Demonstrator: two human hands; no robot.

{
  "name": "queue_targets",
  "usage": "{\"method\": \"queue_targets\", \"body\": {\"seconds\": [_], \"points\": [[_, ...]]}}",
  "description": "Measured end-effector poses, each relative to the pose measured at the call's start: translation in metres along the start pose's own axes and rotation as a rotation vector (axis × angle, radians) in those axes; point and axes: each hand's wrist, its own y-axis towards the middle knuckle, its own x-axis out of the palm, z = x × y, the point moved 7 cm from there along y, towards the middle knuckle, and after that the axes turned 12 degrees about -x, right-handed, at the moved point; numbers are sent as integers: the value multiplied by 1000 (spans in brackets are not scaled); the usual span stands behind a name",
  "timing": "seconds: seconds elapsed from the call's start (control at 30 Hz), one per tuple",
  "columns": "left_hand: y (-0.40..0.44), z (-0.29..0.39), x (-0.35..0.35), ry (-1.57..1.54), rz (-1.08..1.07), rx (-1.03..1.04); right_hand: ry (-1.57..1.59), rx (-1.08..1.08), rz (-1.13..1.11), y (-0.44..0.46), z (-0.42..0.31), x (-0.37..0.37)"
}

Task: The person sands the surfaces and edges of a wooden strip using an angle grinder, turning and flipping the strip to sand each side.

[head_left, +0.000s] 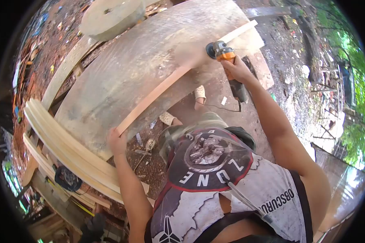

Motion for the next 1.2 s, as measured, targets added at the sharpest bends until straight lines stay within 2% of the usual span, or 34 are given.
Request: {"method": "queue_targets", "body": {"seconds": [0.03, 0.07, 0.1, 0.17, 0.2, 0.3, 0.33, 0.37, 0.43, 0.47, 0.53, 0.57, 0.63, 0.7, 0.83, 0.93, 1.07, 1.13, 1.17, 1.2], "points": [[-3, -11, 4, 49, -13, -59, 65, 16, -62, -3, -18, 11], [-5, -18, 6, 96, -24, -123, 27, -78, -33, -7, -43, 18], [-4, -12, 8, 44, -39, -171, 27, -92, -64, -5, -50, 28], [4, 20, 14, -56, -61, -221, 126, -89, -217, -2, -55, 50], [8, 37, 20, -106, -68, -224, 77, -142, -217, 1, -52, 61], [16, 84, 30, -187, 58, -83, -118, -280, -236, -5, -56, 94], [16, 92, 19, -187, 98, -16, -96, -72, -414, -26, -75, 110], [15, 85, 8, -187, 105, -44, -108, -80, -439, -36, -80, 128], [9, 46, -1, -534, 7, -414, -233, -185, -465, -55, -101, 158], [3, 34, -12, -533, 11, -431, -257, -207, -486, -68, -116, 174], [-20, -12, -47, -727, 307, -540, -313, -264, -564, -94, -150, 204], [-30, -31, -48, -726, 311, -551, -345, -301, -620, -104, -161, 220], [-57, -78, -41, -959, 472, -762, -407, -337, -647, -114, -167, 250], [-67, -88, -45, -970, 512, -810, -454, -371, -772, -129, -177, 282], [-73, -76, -54, -950, 554, -873, -443, -487, -837, -149, -210, 323], [-57, -75, -35, -1046, 498, -889, -413, -502, -824, -150, -225, 327], [-25, -61, 4, -1070, 337, -899, -444, -449, -780, -129, -213, 294], [-5, -45, 24, -860, 257, -780, -448, -359, -739, -108, -197, 260], [3, -31, 25, -863, 240, -770, -447, -285, -729, -98, -185, 240], [13, -7, 21, -604, 177, -717, -405, -233, -724, -91, -186, 216]]}}
